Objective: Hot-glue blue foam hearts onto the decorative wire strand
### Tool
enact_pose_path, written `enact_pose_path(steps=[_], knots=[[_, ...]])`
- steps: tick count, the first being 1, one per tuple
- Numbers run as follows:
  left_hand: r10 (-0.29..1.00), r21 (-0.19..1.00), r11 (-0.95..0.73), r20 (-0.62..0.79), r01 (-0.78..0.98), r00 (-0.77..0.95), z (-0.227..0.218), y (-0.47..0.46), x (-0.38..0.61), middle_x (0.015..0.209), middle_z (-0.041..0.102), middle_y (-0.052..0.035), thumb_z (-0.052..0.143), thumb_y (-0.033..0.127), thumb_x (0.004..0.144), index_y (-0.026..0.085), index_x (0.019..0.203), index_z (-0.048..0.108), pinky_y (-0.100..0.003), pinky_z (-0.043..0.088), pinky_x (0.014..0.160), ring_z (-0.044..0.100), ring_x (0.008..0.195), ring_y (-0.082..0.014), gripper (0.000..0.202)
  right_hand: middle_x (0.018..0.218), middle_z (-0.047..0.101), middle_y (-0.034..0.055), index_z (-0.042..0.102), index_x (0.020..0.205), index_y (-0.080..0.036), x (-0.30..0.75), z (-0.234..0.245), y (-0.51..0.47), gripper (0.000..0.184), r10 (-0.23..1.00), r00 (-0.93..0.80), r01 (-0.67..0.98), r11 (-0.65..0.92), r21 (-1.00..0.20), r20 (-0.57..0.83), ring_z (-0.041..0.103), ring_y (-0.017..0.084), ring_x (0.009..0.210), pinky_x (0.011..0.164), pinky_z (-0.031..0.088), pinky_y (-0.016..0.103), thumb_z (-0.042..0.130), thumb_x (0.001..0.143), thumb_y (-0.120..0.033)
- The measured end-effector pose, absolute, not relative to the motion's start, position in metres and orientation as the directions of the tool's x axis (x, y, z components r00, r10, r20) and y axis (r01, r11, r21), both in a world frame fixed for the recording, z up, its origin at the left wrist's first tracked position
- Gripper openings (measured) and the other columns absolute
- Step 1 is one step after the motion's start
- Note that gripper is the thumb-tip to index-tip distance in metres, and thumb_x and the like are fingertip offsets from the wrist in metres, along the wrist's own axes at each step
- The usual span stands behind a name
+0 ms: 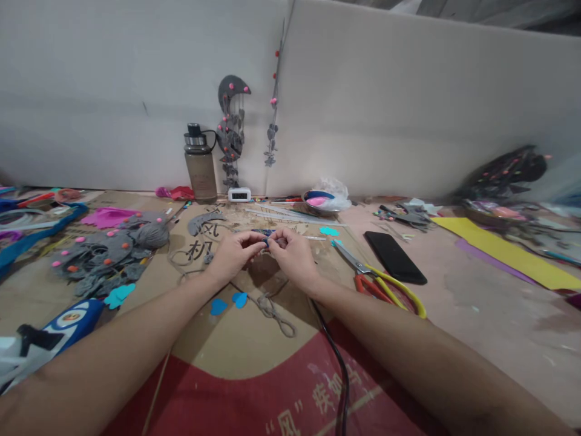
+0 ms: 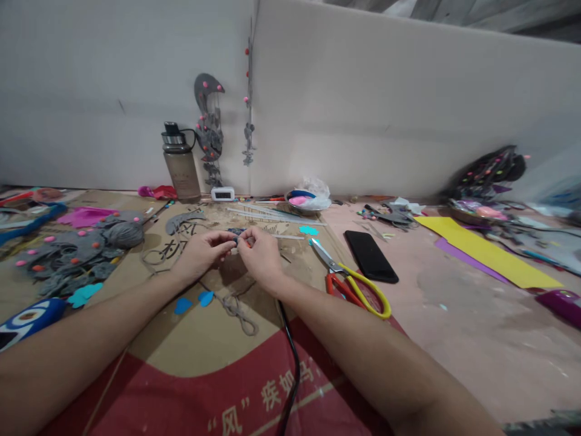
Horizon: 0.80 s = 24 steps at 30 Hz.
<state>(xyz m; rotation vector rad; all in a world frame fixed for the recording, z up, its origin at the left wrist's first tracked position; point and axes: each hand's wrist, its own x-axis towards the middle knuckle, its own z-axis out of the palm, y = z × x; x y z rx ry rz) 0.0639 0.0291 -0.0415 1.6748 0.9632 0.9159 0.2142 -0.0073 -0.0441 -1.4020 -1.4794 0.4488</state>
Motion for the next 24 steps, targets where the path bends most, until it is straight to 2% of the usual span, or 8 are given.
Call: enact_pose_path(steps=[4, 8, 14, 17, 21, 24], knots=[[0.903, 0.933, -0.292, 0.196, 0.212, 0.381, -0.041, 0.029, 0.065, 0.06, 0.06, 0.0008, 0.066, 0.04, 0.074, 0.018, 0.087, 0.071, -0.02, 0.037, 0.042, 0.05, 0.047, -0.0096, 0.026, 0.056, 0.048, -0.004, 0.058, 0.069, -0.019, 0.214, -0.042, -0.008, 0.013, 0.887, 0.163, 0.57, 0.272, -0.775, 0.431, 0.041, 0.011, 0.054, 0.054, 0.031, 0.025, 0.053, 0.077, -0.028], [0.886, 0.927, -0.337, 0.254, 0.163, 0.388, -0.041, 0.028, 0.065, 0.067, 0.065, -0.001, 0.066, 0.04, 0.075, 0.018, 0.09, 0.07, -0.02, 0.042, 0.047, 0.054, 0.051, -0.0104, 0.027, 0.057, 0.049, -0.0032, 0.06, 0.071, -0.019, 0.214, -0.042, -0.009, 0.013, 0.879, 0.143, 0.594, 0.291, -0.75, 0.454, 0.042, 0.012, 0.055, 0.056, 0.032, 0.025, 0.052, 0.078, -0.028], [0.91, 0.933, -0.289, 0.197, 0.216, 0.365, -0.039, 0.028, 0.066, 0.062, 0.065, -0.002, 0.065, 0.036, 0.076, 0.016, 0.083, 0.069, -0.02, 0.043, 0.047, 0.057, 0.052, -0.0115, 0.022, 0.062, 0.054, -0.0015, 0.061, 0.074, -0.018, 0.216, -0.043, -0.008, 0.014, 0.9, 0.112, 0.592, 0.28, -0.756, 0.421, 0.045, 0.013, 0.058, 0.057, 0.033, 0.026, 0.053, 0.08, -0.028], [0.924, 0.937, -0.282, 0.207, 0.205, 0.323, -0.041, 0.032, 0.066, 0.064, 0.066, -0.002, 0.064, 0.036, 0.076, 0.015, 0.083, 0.068, -0.021, 0.045, 0.05, 0.058, 0.053, -0.0113, 0.022, 0.073, 0.059, 0.0014, 0.062, 0.088, -0.017, 0.215, -0.044, -0.009, 0.015, 0.893, 0.071, 0.618, 0.31, -0.722, 0.444, 0.05, 0.015, 0.067, 0.064, 0.037, 0.027, 0.05, 0.082, -0.025], [0.957, 0.954, -0.239, 0.199, 0.18, 0.213, -0.045, 0.04, 0.063, 0.059, 0.062, 0.0009, 0.063, 0.04, 0.076, 0.016, 0.085, 0.065, -0.02, 0.039, 0.043, 0.052, 0.046, -0.0101, 0.026, 0.081, 0.06, 0.0026, 0.053, 0.112, -0.016, 0.21, -0.043, -0.014, 0.029, 0.904, 0.042, 0.608, 0.314, -0.729, 0.425, 0.053, 0.016, 0.072, 0.067, 0.04, 0.029, 0.048, 0.085, -0.025], [0.966, 0.961, -0.237, 0.219, 0.142, 0.135, -0.046, 0.046, 0.061, 0.054, 0.057, 0.0034, 0.063, 0.039, 0.075, 0.016, 0.083, 0.064, -0.02, 0.036, 0.042, 0.048, 0.043, -0.0087, 0.024, 0.083, 0.062, 0.0031, 0.055, 0.106, -0.018, 0.204, -0.041, -0.021, 0.022, 0.916, -0.011, 0.593, 0.329, -0.735, 0.401, 0.055, 0.015, 0.072, 0.068, 0.041, 0.028, 0.045, 0.088, -0.025]])
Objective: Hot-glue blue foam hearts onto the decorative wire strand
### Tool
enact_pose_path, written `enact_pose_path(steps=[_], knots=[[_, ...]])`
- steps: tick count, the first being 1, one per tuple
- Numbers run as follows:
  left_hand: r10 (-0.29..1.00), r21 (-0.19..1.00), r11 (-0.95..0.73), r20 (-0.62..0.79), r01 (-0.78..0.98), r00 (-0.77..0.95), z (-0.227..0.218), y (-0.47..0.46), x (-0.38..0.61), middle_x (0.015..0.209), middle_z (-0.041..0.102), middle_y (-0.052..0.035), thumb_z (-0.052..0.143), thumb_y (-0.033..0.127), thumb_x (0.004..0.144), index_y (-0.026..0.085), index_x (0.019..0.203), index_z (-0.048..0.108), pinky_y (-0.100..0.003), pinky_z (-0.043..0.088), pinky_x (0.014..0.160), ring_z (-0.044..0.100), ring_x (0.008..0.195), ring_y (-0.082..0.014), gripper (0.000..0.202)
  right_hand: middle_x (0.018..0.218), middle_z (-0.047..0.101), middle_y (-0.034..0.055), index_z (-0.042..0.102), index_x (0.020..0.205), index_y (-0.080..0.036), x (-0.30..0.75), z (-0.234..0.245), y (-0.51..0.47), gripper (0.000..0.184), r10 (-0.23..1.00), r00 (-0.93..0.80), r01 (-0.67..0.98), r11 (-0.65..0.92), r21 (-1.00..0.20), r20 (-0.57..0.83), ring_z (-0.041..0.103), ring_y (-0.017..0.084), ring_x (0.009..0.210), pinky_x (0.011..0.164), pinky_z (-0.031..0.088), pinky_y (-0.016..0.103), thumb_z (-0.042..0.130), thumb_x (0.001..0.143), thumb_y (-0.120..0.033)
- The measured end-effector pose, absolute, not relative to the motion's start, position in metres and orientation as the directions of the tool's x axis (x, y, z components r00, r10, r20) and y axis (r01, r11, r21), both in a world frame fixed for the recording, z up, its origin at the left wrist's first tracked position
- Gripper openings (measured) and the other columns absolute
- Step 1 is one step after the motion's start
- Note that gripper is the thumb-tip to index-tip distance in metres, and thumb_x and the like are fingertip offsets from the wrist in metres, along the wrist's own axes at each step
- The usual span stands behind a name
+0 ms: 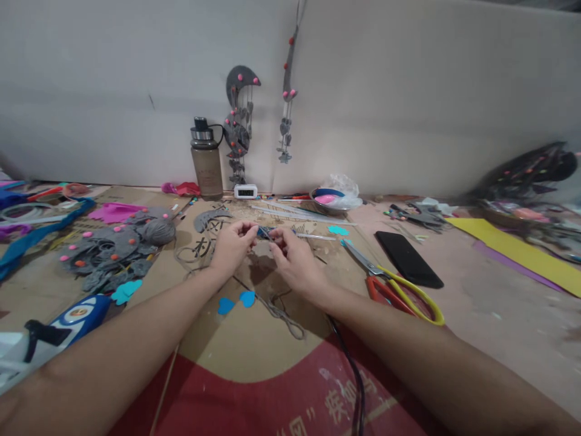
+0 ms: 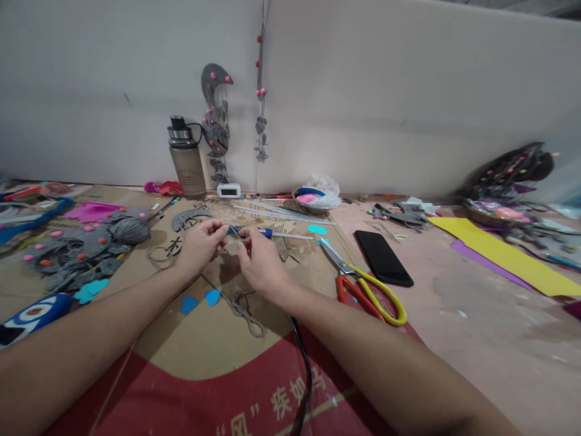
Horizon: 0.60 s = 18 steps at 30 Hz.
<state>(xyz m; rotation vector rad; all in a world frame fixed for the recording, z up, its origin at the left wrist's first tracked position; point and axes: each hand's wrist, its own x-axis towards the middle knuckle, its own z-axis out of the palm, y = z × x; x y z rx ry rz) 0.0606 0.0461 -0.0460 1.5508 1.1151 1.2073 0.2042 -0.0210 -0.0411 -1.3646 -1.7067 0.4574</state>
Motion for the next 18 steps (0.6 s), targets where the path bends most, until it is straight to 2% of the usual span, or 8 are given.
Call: enact_pose_path(steps=[2, 4, 8, 9, 11, 14, 16, 18], knots=[[0.965, 0.962, -0.253, 0.244, 0.1, 0.095, -0.047, 0.051, 0.059, 0.054, 0.056, 0.004, 0.063, 0.038, 0.075, 0.016, 0.082, 0.063, -0.019, 0.036, 0.043, 0.047, 0.043, -0.0083, 0.024, 0.082, 0.063, 0.0033, 0.059, 0.094, -0.018, 0.2, -0.041, -0.025, 0.02, 0.909, -0.086, 0.615, 0.371, -0.696, 0.409, 0.055, 0.015, 0.073, 0.069, 0.041, 0.028, 0.04, 0.09, -0.022], [0.961, 0.962, -0.271, 0.268, 0.033, 0.07, -0.05, 0.055, 0.058, 0.054, 0.056, 0.0043, 0.063, 0.038, 0.075, 0.016, 0.082, 0.062, -0.02, 0.036, 0.044, 0.046, 0.044, -0.008, 0.023, 0.082, 0.063, 0.0041, 0.061, 0.088, -0.019, 0.197, -0.042, -0.029, 0.024, 0.89, -0.187, 0.659, 0.428, -0.618, 0.417, 0.054, 0.015, 0.074, 0.07, 0.04, 0.028, 0.037, 0.091, -0.02], [0.949, 0.943, -0.311, 0.316, -0.118, 0.024, -0.054, 0.063, 0.057, 0.053, 0.055, 0.0043, 0.064, 0.036, 0.075, 0.016, 0.08, 0.06, -0.02, 0.039, 0.046, 0.047, 0.044, -0.0079, 0.021, 0.092, 0.063, 0.009, 0.064, 0.086, -0.018, 0.198, -0.049, -0.031, 0.022, 0.801, -0.383, 0.766, 0.554, -0.326, 0.46, 0.051, 0.021, 0.089, 0.079, 0.038, 0.036, 0.043, 0.085, -0.014], [0.947, 0.938, -0.317, 0.322, -0.139, 0.01, -0.055, 0.065, 0.057, 0.054, 0.056, 0.0041, 0.064, 0.035, 0.075, 0.016, 0.08, 0.06, -0.02, 0.039, 0.046, 0.048, 0.044, -0.008, 0.02, 0.093, 0.063, 0.0091, 0.064, 0.083, -0.019, 0.199, -0.05, -0.031, 0.021, 0.78, -0.403, 0.769, 0.572, -0.285, 0.478, 0.05, 0.022, 0.091, 0.081, 0.037, 0.037, 0.044, 0.083, -0.012], [0.945, 0.932, -0.326, 0.326, -0.159, -0.024, -0.056, 0.067, 0.056, 0.054, 0.056, 0.0039, 0.064, 0.035, 0.075, 0.016, 0.081, 0.06, -0.021, 0.04, 0.047, 0.048, 0.045, -0.008, 0.021, 0.094, 0.062, 0.0078, 0.064, 0.082, -0.021, 0.204, -0.05, -0.027, 0.025, 0.76, -0.36, 0.737, 0.587, -0.334, 0.542, 0.05, 0.022, 0.092, 0.083, 0.038, 0.037, 0.043, 0.079, -0.008], [0.945, 0.933, -0.327, 0.32, -0.15, -0.067, -0.056, 0.069, 0.054, 0.056, 0.057, 0.0036, 0.063, 0.037, 0.075, 0.016, 0.082, 0.061, -0.021, 0.041, 0.047, 0.049, 0.045, -0.008, 0.022, 0.097, 0.06, 0.0071, 0.058, 0.095, -0.02, 0.216, -0.048, -0.015, 0.029, 0.781, -0.052, 0.664, 0.493, -0.562, 0.623, 0.053, 0.018, 0.092, 0.082, 0.041, 0.032, 0.036, 0.08, -0.007], [0.946, 0.936, -0.322, 0.312, -0.145, -0.086, -0.055, 0.069, 0.054, 0.056, 0.057, 0.0034, 0.063, 0.037, 0.075, 0.016, 0.082, 0.061, -0.021, 0.041, 0.047, 0.05, 0.045, -0.008, 0.022, 0.099, 0.059, 0.0091, 0.052, 0.103, -0.018, 0.226, -0.046, -0.005, 0.025, 0.806, 0.16, 0.669, 0.336, -0.663, 0.57, 0.055, 0.019, 0.09, 0.079, 0.042, 0.033, 0.038, 0.083, -0.016], [0.948, 0.935, -0.316, 0.303, -0.162, -0.1, -0.054, 0.068, 0.054, 0.056, 0.057, 0.0035, 0.064, 0.036, 0.074, 0.016, 0.083, 0.06, -0.02, 0.041, 0.047, 0.05, 0.045, -0.0078, 0.022, 0.097, 0.06, 0.0122, 0.051, 0.104, -0.016, 0.235, -0.045, 0.003, 0.024, 0.877, 0.211, 0.738, 0.147, -0.658, 0.432, 0.057, 0.022, 0.086, 0.074, 0.043, 0.034, 0.045, 0.086, -0.031]])
